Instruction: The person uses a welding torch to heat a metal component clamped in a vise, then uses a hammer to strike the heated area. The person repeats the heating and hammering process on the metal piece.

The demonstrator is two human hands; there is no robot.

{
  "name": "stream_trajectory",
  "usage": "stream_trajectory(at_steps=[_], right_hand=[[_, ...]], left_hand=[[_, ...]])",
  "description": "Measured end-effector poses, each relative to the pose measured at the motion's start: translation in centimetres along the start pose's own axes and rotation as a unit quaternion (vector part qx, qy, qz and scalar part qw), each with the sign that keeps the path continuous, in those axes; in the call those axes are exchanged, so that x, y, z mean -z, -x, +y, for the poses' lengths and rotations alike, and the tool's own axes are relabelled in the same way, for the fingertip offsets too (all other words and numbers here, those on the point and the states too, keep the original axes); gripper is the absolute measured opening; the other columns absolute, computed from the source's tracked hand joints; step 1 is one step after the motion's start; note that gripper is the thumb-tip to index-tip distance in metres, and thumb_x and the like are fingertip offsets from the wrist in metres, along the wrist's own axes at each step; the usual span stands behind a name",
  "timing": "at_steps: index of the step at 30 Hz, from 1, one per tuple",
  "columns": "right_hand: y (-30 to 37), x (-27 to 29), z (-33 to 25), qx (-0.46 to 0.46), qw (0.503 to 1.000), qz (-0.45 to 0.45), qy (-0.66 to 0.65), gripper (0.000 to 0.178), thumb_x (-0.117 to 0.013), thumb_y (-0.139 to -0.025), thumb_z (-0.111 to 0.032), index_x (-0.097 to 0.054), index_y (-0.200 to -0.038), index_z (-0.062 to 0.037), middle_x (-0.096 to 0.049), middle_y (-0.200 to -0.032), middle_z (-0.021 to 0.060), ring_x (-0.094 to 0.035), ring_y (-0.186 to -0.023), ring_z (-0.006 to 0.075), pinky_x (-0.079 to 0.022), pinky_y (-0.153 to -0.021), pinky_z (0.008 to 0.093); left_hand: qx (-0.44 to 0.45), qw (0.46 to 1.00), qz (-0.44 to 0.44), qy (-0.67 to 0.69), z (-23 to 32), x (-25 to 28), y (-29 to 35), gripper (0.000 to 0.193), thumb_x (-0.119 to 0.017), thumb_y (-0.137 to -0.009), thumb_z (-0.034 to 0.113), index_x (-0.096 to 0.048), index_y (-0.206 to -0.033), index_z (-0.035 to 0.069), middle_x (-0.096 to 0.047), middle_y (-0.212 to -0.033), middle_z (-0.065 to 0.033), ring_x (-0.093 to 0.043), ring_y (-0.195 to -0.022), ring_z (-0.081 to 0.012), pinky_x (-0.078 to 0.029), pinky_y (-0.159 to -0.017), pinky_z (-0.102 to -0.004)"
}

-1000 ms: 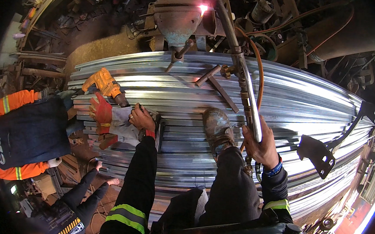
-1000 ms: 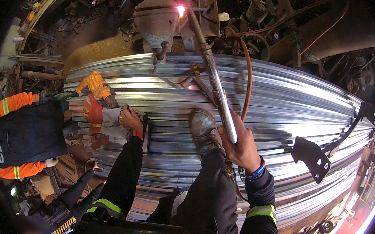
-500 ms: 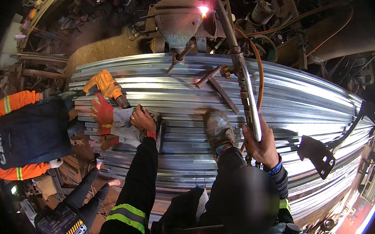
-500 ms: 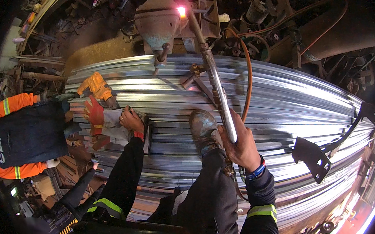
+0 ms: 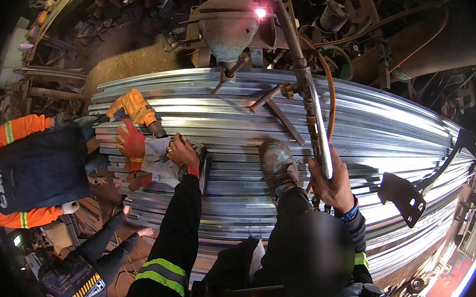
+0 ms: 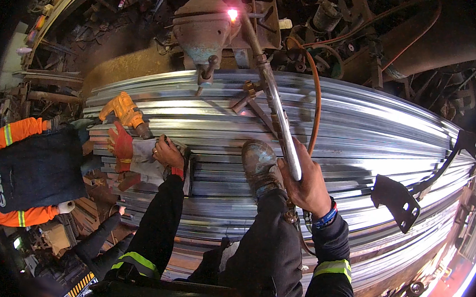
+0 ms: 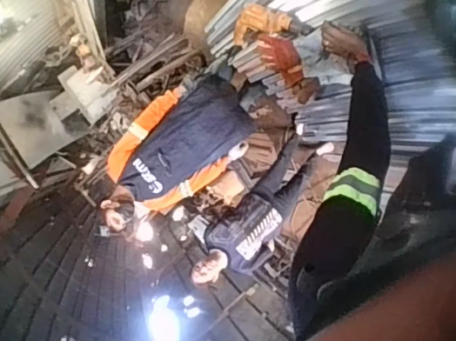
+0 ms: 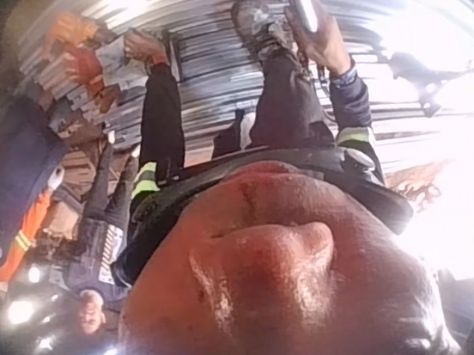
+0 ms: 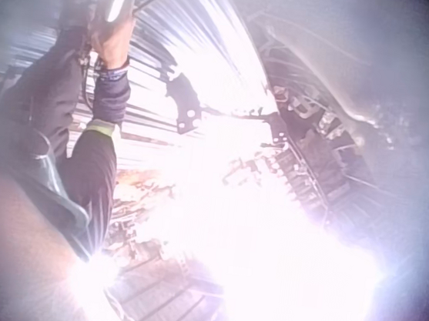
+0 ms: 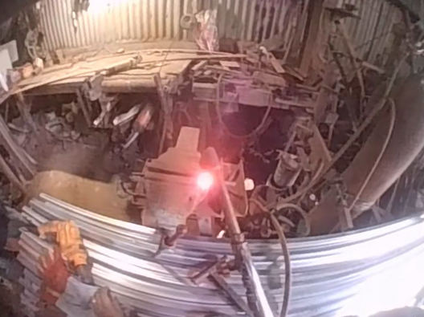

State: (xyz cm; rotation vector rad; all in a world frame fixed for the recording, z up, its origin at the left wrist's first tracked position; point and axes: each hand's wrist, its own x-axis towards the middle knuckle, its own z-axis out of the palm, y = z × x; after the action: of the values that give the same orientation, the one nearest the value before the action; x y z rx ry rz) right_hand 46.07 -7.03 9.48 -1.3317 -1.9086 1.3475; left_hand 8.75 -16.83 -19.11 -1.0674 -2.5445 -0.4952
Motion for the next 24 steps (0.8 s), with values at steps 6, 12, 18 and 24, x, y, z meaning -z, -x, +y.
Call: stream_trajectory(at_steps=[6, 12, 18, 24], right_hand=[[0.11, -0.05, -0.01, -0.004, 1.000, 0.003, 0.003, 0.045, -0.058, -0.095, -0.008, -0.044, -0.135, 0.0052, -0.066, -0.097, 0.0257, -0.071, -0.083, 0.0362, -0.054, -0.073, 0.0391], [0.22, 0.05, 0.03, -0.013, 1.000, -0.001, -0.003, 0.045, -0.058, -0.095, -0.009, -0.043, -0.136, 0.0050, -0.065, -0.100, 0.0260, -0.071, -0.084, 0.0350, -0.053, -0.074, 0.0389], [0.40, 0.17, -0.14, -0.027, 1.000, -0.007, -0.010, 0.046, -0.058, -0.095, -0.010, -0.043, -0.137, 0.0042, -0.065, -0.103, 0.0267, -0.071, -0.086, 0.0368, -0.053, -0.076, 0.0399], [0.60, 0.23, 0.25, -0.026, 1.000, -0.005, 0.004, 0.047, -0.059, -0.095, -0.010, -0.044, -0.136, 0.0041, -0.065, -0.103, 0.0271, -0.071, -0.086, 0.0367, -0.053, -0.076, 0.0402]], left_hand=[[-0.006, 1.000, 0.031, 0.000, 0.00, -0.19, -0.07, 0.037, -0.045, -0.102, 0.040, -0.066, -0.113, 0.012, -0.062, -0.093, -0.0105, -0.056, -0.091, -0.0332, -0.040, -0.078, -0.0476], [0.006, 1.000, -0.020, 0.007, -0.04, 0.03, 0.08, 0.032, -0.049, -0.101, 0.031, -0.059, -0.122, 0.011, -0.060, -0.101, -0.0120, -0.055, -0.097, -0.0343, -0.040, -0.084, -0.0487], [0.001, 1.000, -0.018, 0.006, 0.01, 0.14, 0.06, 0.031, -0.049, -0.101, 0.031, -0.060, -0.121, 0.011, -0.060, -0.101, -0.0122, -0.055, -0.097, -0.0341, -0.040, -0.084, -0.0483], [0.009, 0.999, -0.039, 0.000, 0.02, 0.34, 0.00, 0.031, -0.049, -0.100, 0.030, -0.058, -0.123, 0.011, -0.060, -0.103, -0.0118, -0.054, -0.100, -0.0344, -0.040, -0.085, -0.0492]])
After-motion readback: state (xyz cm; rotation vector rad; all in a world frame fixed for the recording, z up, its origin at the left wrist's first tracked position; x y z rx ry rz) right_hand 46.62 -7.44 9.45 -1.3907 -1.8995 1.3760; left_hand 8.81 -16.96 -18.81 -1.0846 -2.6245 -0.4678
